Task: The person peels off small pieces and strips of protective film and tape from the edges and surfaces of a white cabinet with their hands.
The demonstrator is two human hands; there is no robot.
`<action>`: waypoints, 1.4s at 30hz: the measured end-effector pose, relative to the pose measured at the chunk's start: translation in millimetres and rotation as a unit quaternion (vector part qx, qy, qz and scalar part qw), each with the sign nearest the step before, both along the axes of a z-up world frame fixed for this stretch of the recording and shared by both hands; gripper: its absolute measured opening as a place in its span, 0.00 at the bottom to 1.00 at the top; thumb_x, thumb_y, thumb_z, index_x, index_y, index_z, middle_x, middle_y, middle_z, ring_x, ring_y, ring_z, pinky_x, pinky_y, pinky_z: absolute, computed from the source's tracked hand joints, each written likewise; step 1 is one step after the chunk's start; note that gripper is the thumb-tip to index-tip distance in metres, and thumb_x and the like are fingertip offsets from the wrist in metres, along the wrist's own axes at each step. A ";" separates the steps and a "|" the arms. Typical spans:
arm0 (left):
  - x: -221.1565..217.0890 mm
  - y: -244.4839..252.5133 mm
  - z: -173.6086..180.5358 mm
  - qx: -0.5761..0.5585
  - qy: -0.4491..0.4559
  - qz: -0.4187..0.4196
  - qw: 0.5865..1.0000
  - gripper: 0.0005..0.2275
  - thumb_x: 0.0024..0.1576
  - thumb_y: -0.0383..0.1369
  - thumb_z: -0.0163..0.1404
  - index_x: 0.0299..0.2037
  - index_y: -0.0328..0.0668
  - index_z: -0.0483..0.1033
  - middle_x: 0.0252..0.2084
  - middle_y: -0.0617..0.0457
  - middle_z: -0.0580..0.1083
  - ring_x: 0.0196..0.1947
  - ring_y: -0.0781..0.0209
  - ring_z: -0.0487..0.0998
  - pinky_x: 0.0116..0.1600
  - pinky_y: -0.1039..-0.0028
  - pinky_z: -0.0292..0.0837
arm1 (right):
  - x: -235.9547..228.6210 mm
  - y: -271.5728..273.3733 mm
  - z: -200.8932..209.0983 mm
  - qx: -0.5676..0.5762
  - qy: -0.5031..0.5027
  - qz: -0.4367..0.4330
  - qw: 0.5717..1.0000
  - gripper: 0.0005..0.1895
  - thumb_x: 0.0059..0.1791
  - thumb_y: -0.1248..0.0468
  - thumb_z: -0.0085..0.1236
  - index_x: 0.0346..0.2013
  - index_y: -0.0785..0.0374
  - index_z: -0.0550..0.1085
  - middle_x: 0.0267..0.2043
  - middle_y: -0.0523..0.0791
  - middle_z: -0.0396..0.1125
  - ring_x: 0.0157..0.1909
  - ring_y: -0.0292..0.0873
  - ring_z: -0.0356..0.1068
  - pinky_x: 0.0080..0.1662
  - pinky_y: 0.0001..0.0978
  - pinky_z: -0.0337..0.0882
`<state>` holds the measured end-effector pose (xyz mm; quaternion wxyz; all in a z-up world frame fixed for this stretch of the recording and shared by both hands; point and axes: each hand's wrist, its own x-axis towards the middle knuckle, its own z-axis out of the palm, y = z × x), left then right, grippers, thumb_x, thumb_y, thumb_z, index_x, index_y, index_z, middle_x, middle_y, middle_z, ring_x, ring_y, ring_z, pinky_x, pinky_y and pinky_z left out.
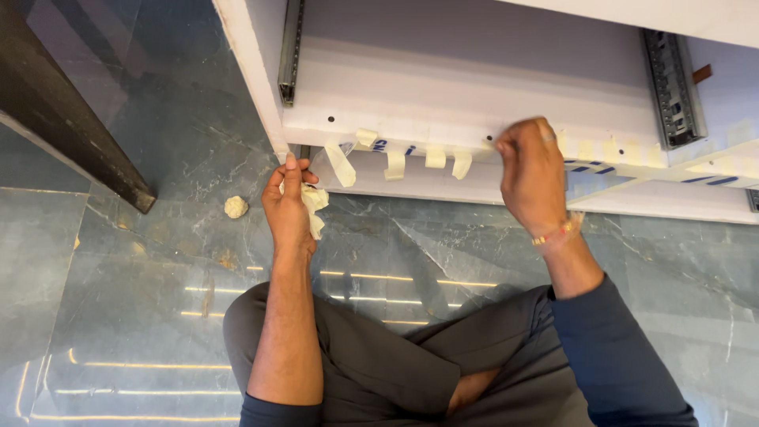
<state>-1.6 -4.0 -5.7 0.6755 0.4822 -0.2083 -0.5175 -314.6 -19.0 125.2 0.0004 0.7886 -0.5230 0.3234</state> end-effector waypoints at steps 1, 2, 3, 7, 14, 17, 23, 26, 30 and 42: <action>0.7 1.7 -0.8 -0.001 -0.004 0.001 1.000 0.15 0.65 0.44 0.52 0.41 0.38 0.78 0.30 0.57 0.72 0.32 0.71 0.69 0.39 0.79 0.65 | 0.4 7.8 -4.2 -0.038 0.021 0.011 0.999 0.07 0.54 0.77 0.57 0.41 0.68 0.68 0.46 0.51 0.66 0.50 0.54 0.68 0.57 0.46 0.67; 0.6 1.6 -0.7 0.000 0.001 -0.001 1.000 0.15 0.64 0.45 0.52 0.40 0.38 0.78 0.30 0.57 0.72 0.31 0.71 0.70 0.38 0.79 0.65 | 0.8 16.2 -9.0 -0.077 0.041 0.021 0.996 0.08 0.54 0.78 0.57 0.41 0.67 0.67 0.47 0.51 0.66 0.52 0.53 0.68 0.61 0.48 0.67; -0.1 1.8 -0.1 0.001 0.005 -0.004 1.000 0.15 0.64 0.45 0.52 0.40 0.38 0.77 0.30 0.57 0.73 0.31 0.70 0.70 0.38 0.79 0.65 | 1.1 23.8 -13.3 -0.115 0.061 0.030 0.991 0.09 0.53 0.78 0.57 0.41 0.66 0.67 0.47 0.50 0.66 0.54 0.52 0.68 0.66 0.50 0.66; -0.4 0.8 5.4 0.012 0.010 -0.001 1.000 0.15 0.64 0.44 0.52 0.40 0.38 0.78 0.30 0.57 0.73 0.30 0.70 0.70 0.36 0.79 0.66 | 6.8 47.5 -22.7 -0.144 0.136 -0.013 0.980 0.12 0.47 0.79 0.57 0.39 0.62 0.69 0.43 0.47 0.68 0.55 0.49 0.70 0.61 0.56 0.61; -4.6 1.0 2.1 0.004 0.003 -0.007 1.000 0.14 0.64 0.43 0.52 0.40 0.38 0.78 0.30 0.56 0.73 0.30 0.70 0.70 0.35 0.79 0.65 | -24.4 48.9 7.6 -0.117 -0.008 -0.083 0.990 0.14 0.58 0.81 0.49 0.58 0.70 0.66 0.49 0.52 0.70 0.52 0.53 0.73 0.54 0.42 0.72; -6.6 0.2 2.2 0.005 -0.002 -0.010 1.000 0.14 0.64 0.43 0.52 0.41 0.38 0.78 0.30 0.56 0.73 0.30 0.70 0.70 0.36 0.79 0.66 | -43.3 4.3 13.0 -0.014 -0.080 -0.028 0.996 0.15 0.59 0.81 0.41 0.61 0.74 0.60 0.46 0.52 0.71 0.49 0.49 0.76 0.51 0.36 0.75; -1.4 4.5 0.6 0.007 -0.008 0.004 1.000 0.13 0.65 0.42 0.52 0.41 0.38 0.77 0.30 0.56 0.73 0.31 0.70 0.71 0.38 0.79 0.66 | -33.3 -22.7 -4.2 -0.019 0.080 -0.036 0.996 0.17 0.52 0.82 0.44 0.55 0.72 0.63 0.41 0.52 0.71 0.45 0.51 0.72 0.49 0.41 0.72; -3.0 0.4 3.2 0.009 -0.008 -0.004 1.000 0.13 0.65 0.42 0.51 0.41 0.39 0.77 0.30 0.56 0.73 0.31 0.70 0.70 0.38 0.79 0.66 | -31.0 -19.7 3.6 0.036 0.028 -0.040 0.998 0.16 0.52 0.83 0.43 0.55 0.75 0.62 0.42 0.53 0.69 0.43 0.49 0.72 0.46 0.38 0.72; -2.8 1.4 3.3 0.000 0.004 -0.004 1.000 0.13 0.65 0.42 0.51 0.40 0.38 0.78 0.30 0.57 0.73 0.31 0.70 0.70 0.37 0.79 0.65 | -30.0 -12.8 10.2 0.049 -0.029 -0.029 0.998 0.17 0.52 0.82 0.45 0.56 0.77 0.63 0.43 0.52 0.69 0.43 0.47 0.72 0.45 0.37 0.72; -2.7 1.7 6.4 -0.003 0.010 -0.001 1.000 0.13 0.65 0.42 0.51 0.40 0.39 0.77 0.30 0.57 0.73 0.31 0.70 0.71 0.37 0.79 0.66 | -31.6 -5.6 -5.4 -0.048 0.053 -0.043 0.997 0.08 0.52 0.79 0.59 0.40 0.68 0.70 0.44 0.52 0.71 0.48 0.54 0.70 0.53 0.43 0.70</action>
